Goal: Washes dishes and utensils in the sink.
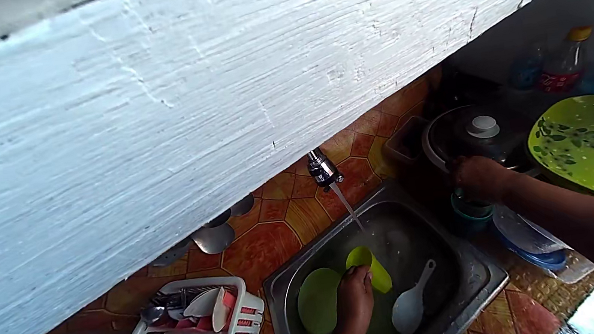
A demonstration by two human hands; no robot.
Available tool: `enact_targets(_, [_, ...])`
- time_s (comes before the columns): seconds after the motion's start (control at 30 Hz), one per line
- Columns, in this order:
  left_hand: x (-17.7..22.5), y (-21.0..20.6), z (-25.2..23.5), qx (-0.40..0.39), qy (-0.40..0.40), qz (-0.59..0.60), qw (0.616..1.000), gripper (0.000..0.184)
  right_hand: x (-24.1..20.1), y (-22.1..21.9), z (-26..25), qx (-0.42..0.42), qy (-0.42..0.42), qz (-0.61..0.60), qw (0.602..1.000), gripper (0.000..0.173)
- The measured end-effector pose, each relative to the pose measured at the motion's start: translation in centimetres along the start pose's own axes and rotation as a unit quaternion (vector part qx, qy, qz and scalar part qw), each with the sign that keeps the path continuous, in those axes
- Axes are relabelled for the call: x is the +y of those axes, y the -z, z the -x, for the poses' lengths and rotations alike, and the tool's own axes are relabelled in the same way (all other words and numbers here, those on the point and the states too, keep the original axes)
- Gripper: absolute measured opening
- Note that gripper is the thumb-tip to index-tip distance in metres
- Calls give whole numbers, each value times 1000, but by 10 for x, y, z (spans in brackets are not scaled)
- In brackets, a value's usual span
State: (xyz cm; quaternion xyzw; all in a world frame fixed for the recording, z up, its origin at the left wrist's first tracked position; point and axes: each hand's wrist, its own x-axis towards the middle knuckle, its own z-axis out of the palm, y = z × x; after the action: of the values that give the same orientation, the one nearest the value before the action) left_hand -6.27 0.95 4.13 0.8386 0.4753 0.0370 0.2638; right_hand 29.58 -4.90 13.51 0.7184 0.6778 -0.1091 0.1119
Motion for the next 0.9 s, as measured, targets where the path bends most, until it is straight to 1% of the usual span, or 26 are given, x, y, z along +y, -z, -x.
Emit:
enact_targets(0.07, [-2, -1, -2, 3, 6, 4, 1000, 27, -1, -10, -6, 4, -4, 28, 1000, 23])
enact_targets(0.1, [-3, -1, -3, 4, 8, 7, 1000, 27, 0, -13, -8, 8, -4, 31, 999, 21])
enact_targets(0.2, [-6, -1, -6, 2, 8, 14, 1000, 27, 6, -11, -8, -3, 3, 18, 1000, 22])
enact_targets(0.33, [-6, 2, -13, -23, 15, 10, 1000, 29, 14, 1, -2, 2, 4, -34, 999, 23])
enact_targets(0.43, [-1, 5, -21, -43, 17, 2, 999, 29, 18, 8, 0, -17, -8, -51, 999, 22])
enact_targets(0.53, [5, 8, -31, -70, 8, -16, 997, 30, 23, 4, -2, -10, 2, -97, 995, 20])
enact_targets(0.6, [8, 10, -38, -83, -1, -28, 996, 30, 24, -3, -5, -9, 7, -125, 992, 25])
enact_targets(0.7, [12, 8, -43, -85, -6, -32, 996, 29, 21, -7, -7, -31, 2, -97, 995, 28])
enact_targets(0.77, [12, 5, -45, -82, -7, -34, 996, 29, 19, -7, -6, -26, 8, -73, 997, 24])
enact_targets(0.9, [9, 1, -46, -88, -1, -29, 996, 30, 19, -9, 2, -5, 32, -71, 997, 20])
